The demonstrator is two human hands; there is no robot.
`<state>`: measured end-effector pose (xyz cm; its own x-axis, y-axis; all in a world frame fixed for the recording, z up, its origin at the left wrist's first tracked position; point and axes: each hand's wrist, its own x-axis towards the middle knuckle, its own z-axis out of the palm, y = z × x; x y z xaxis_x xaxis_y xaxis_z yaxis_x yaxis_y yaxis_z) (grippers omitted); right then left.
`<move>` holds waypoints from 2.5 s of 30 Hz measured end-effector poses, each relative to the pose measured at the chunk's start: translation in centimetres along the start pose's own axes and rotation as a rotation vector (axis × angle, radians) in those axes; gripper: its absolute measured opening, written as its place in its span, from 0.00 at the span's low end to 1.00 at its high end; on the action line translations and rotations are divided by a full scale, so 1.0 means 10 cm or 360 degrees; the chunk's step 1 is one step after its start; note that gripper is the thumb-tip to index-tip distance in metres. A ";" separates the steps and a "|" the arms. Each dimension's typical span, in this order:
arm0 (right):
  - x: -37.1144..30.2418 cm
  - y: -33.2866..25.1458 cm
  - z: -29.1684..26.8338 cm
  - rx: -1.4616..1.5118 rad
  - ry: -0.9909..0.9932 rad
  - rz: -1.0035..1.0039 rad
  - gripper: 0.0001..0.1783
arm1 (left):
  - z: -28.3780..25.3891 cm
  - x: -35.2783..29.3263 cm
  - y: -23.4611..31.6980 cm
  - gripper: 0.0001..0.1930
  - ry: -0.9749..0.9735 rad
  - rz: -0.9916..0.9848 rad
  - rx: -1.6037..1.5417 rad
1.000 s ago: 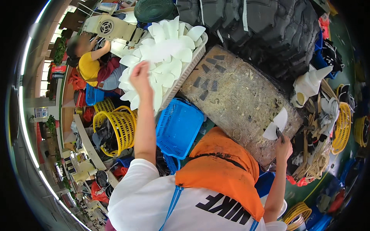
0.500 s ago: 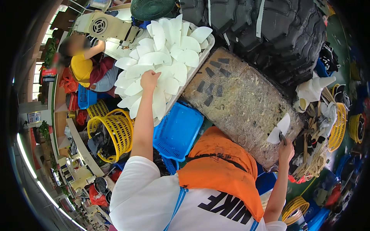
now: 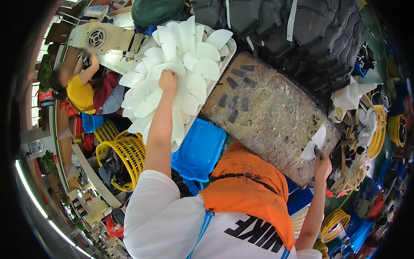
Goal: Applying adhesive to various white shoe components using a brush and a small glue container.
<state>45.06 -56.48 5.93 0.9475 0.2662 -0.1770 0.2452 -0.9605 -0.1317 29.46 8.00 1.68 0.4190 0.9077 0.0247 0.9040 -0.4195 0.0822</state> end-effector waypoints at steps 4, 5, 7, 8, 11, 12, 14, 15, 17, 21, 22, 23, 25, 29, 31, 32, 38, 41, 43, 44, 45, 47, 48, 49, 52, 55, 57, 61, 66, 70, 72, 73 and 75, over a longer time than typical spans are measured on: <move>0.01 -0.01 0.01 -0.0016 0.0012 0.0046 0.10 | -0.35 -0.08 0.00 0.08 0.0224 -0.0116 -0.0316; 0.01 -0.01 0.00 0.0010 -0.0031 0.0030 0.10 | -0.48 -0.16 0.05 0.08 0.0344 -0.0043 -0.0326; 0.01 0.00 0.00 0.0026 0.0043 0.0034 0.11 | -0.78 -0.39 0.22 0.08 0.0338 0.0041 -0.0822; 0.02 -0.01 0.00 0.0027 -0.0009 0.0086 0.12 | -0.83 -0.60 0.40 0.08 0.0325 0.0239 -0.1071; 0.03 0.01 0.00 0.0016 0.0062 0.0052 0.12 | -0.60 -1.54 1.14 0.04 0.0209 0.0911 -0.1319; 0.03 0.01 0.00 0.0016 0.0048 0.0058 0.11 | -0.47 -1.76 1.33 0.04 0.0168 0.1357 -0.0954; 0.02 0.03 -0.02 0.0057 -0.0019 0.0083 0.09 | -0.11 -2.16 1.72 0.03 0.0069 0.1515 -0.0911; 0.01 0.03 -0.02 0.0063 -0.0052 0.0109 0.09 | 0.07 -2.27 1.82 0.10 -0.0050 0.1489 -0.0588; 0.00 0.03 -0.03 0.0073 -0.0089 0.0164 0.09 | 0.34 -2.51 1.87 0.14 0.0139 0.1540 -0.0302; 0.00 0.03 -0.04 0.0078 -0.0066 0.0114 0.10 | 0.55 -2.58 1.66 0.24 0.0065 0.1695 -0.0020; 0.01 0.03 -0.04 0.0085 -0.0020 0.0112 0.10 | 0.55 -2.54 1.62 0.25 0.0033 0.1807 -0.0066; 0.02 0.03 -0.04 0.0071 -0.0030 0.0093 0.09 | 0.53 -2.52 1.58 0.25 0.0034 0.1826 -0.0062; 0.05 0.05 -0.04 0.0080 -0.0065 0.0067 0.09 | 0.47 -2.52 1.55 0.25 -0.0082 0.1920 0.0015; 0.11 0.07 -0.03 0.0031 -0.0057 0.0030 0.08 | 0.27 -2.79 1.58 0.20 -0.0141 0.2079 0.0762; 0.14 0.07 -0.03 0.0052 -0.0098 0.0011 0.07 | 0.17 -2.80 1.66 0.14 -0.0186 0.2204 0.0708; 0.15 0.08 -0.04 0.0038 -0.0073 -0.0009 0.07 | 0.14 -2.79 1.74 0.08 -0.0317 0.2364 0.0727; 0.38 0.23 -0.12 0.0061 -0.0264 0.0042 0.11 | 0.23 -2.29 2.49 0.09 -0.1096 0.2394 0.0739; 0.62 0.42 -0.19 0.0108 -0.0350 0.0110 0.13 | 0.29 -2.04 2.69 0.06 -0.1427 0.2229 0.0901; 0.78 0.54 -0.19 0.0249 -0.0525 0.0086 0.17 | 0.33 -1.95 2.69 0.12 -0.2049 0.1193 0.0355; 0.85 0.59 -0.16 0.0249 -0.0520 0.0101 0.17 | 0.35 -1.93 2.67 0.12 -0.2055 0.1194 0.0315; 0.92 0.62 -0.12 0.0416 -0.0535 0.0136 0.18 | 0.36 -1.90 2.66 0.14 -0.2113 0.0928 0.0101; 1.01 0.62 0.01 0.0716 -0.0453 0.0230 0.18 | 0.40 -1.91 2.60 0.17 -0.2151 0.0715 -0.0149; 1.06 0.60 0.08 0.0776 -0.0345 0.0322 0.18 | 0.42 -1.94 2.57 0.17 -0.2096 0.0678 -0.0118; 1.02 0.56 0.16 0.1197 -0.0112 0.0117 0.13 | 0.43 -1.96 2.54 0.17 -0.2093 0.0498 -0.0313; 0.80 0.49 0.30 0.0725 0.0417 -0.0517 0.14 | 0.43 -2.05 2.45 0.16 -0.1975 0.0276 -0.0616; 0.30 0.53 0.28 0.0615 0.0051 -0.0743 0.21 | 0.36 -2.10 2.41 0.15 -0.1792 0.0180 -0.0836; 0.02 0.62 0.20 0.0542 -0.0215 -0.0855 0.23 | 0.31 -2.11 2.48 0.16 -0.1725 0.0128 -0.0941; 0.12 0.86 0.06 0.0604 -0.0381 -0.0676 0.15 | 0.24 -2.18 2.83 0.17 -0.1789 0.1027 0.0406; 0.95 0.94 0.00 0.0557 0.0005 0.0091 0.15 | 0.18 -2.37 3.05 0.19 -0.1062 0.1637 0.1360; 1.30 0.76 -0.13 0.0593 0.0377 -0.0250 0.12 | 0.21 -2.15 3.04 0.19 -0.1322 0.1469 0.1241; 1.39 0.72 -0.27 0.0448 0.0303 -0.0287 0.10 | 0.29 -1.97 2.97 0.19 -0.1552 0.1341 0.1121; 1.43 0.73 -0.36 0.0553 0.0609 -0.0305 0.09 | 0.35 -1.91 2.90 0.19 -0.1607 0.1193 0.0892; 1.43 0.79 -0.48 0.0641 0.0934 -0.0269 0.10 | 0.43 -1.85 2.68 0.18 -0.1674 0.1016 0.0666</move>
<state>61.55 -60.67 7.08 0.8851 0.2119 0.4144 0.4103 -0.7756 -0.4798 46.32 -20.11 -0.88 0.4754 0.1827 -0.8606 0.3994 -0.9164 0.0261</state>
